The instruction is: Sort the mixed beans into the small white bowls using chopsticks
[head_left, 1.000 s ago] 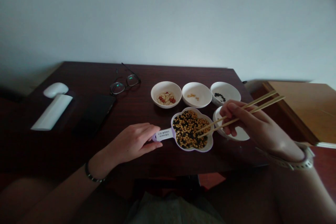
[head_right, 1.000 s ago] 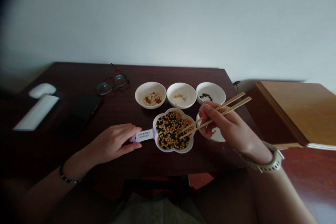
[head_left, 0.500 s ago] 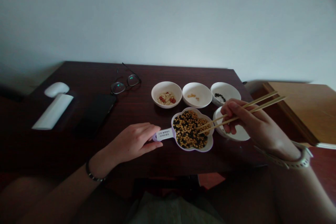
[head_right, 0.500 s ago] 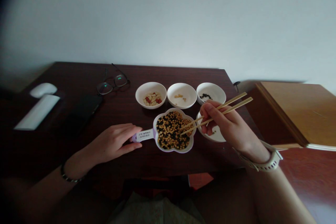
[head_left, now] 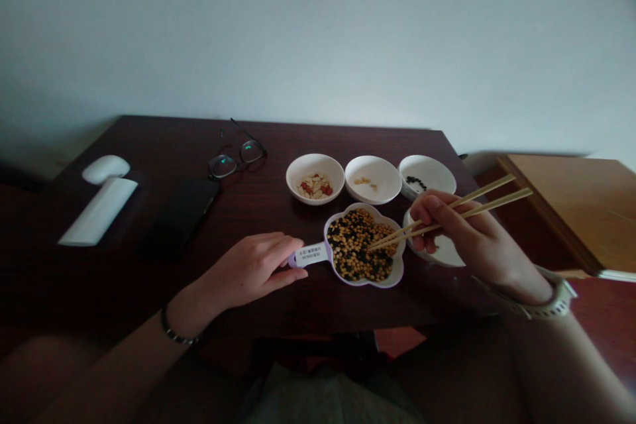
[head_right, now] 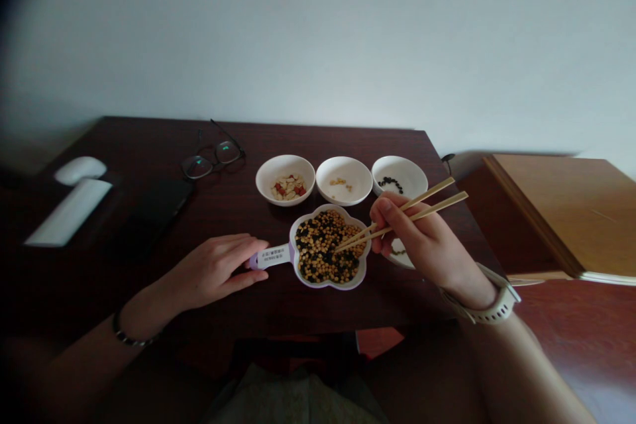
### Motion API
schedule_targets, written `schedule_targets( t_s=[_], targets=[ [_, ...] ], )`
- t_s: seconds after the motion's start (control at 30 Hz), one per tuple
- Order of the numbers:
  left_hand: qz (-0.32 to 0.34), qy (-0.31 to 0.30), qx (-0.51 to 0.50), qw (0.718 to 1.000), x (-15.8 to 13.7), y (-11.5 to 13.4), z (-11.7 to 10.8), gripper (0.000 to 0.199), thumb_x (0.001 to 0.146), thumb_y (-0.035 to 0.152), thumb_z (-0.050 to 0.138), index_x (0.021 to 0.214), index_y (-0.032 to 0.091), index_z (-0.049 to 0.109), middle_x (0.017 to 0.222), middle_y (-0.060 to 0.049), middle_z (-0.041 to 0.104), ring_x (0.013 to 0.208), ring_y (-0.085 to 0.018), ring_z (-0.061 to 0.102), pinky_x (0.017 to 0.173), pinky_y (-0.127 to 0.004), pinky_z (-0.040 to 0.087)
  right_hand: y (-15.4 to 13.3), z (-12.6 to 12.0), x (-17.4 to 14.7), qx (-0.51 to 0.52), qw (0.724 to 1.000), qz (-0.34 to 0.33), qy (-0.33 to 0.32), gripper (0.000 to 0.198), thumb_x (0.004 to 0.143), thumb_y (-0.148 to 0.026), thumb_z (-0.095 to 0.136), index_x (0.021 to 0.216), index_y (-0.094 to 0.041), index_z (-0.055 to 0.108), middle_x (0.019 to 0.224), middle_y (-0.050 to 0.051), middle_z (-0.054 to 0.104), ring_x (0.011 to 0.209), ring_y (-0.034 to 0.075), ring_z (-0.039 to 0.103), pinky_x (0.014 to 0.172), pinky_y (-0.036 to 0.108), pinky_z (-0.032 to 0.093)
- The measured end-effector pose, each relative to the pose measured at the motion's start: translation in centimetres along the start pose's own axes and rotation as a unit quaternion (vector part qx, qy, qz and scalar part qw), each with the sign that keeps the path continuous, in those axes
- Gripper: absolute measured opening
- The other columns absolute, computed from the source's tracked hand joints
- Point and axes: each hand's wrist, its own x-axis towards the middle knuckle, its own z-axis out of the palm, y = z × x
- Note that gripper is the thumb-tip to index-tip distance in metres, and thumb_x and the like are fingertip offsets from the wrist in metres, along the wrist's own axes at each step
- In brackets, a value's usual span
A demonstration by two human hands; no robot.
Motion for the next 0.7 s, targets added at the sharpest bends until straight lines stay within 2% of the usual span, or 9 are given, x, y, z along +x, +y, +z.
schedule_targets(
  t_s=[0.17, 0.7],
  targets=[
    [-0.003, -0.006, -0.003, 1.000, 0.01, -0.04, 0.03, 0.025, 0.113, 0.043, 0.061, 0.115, 0.019, 0.062, 0.094, -0.003, 0.070, 0.081, -0.019, 0.067, 0.073, -0.030, 0.047, -0.08, -0.01, -0.18, 0.014, 1.000, 0.001, 0.014, 0.044, 0.111, -0.057, 0.056, 0.086, -0.022, 0.061, 0.069, 0.003, 0.070, 0.058, 0.015, 0.062, 0.056, 0.027, 0.050],
    [-0.011, -0.010, -0.001, 1.000, 0.00, -0.15, 0.07, 0.025, 0.113, 0.045, 0.061, 0.118, 0.021, 0.061, 0.095, -0.003, 0.071, 0.083, -0.019, 0.068, 0.074, -0.031, 0.048, 0.02, 0.63, -0.19, 0.003, 1.000, -0.003, 0.003, 0.043, 0.112, -0.058, 0.055, 0.090, -0.023, 0.063, 0.069, 0.002, 0.069, 0.059, 0.017, 0.063, 0.056, 0.029, 0.049]
  ],
)
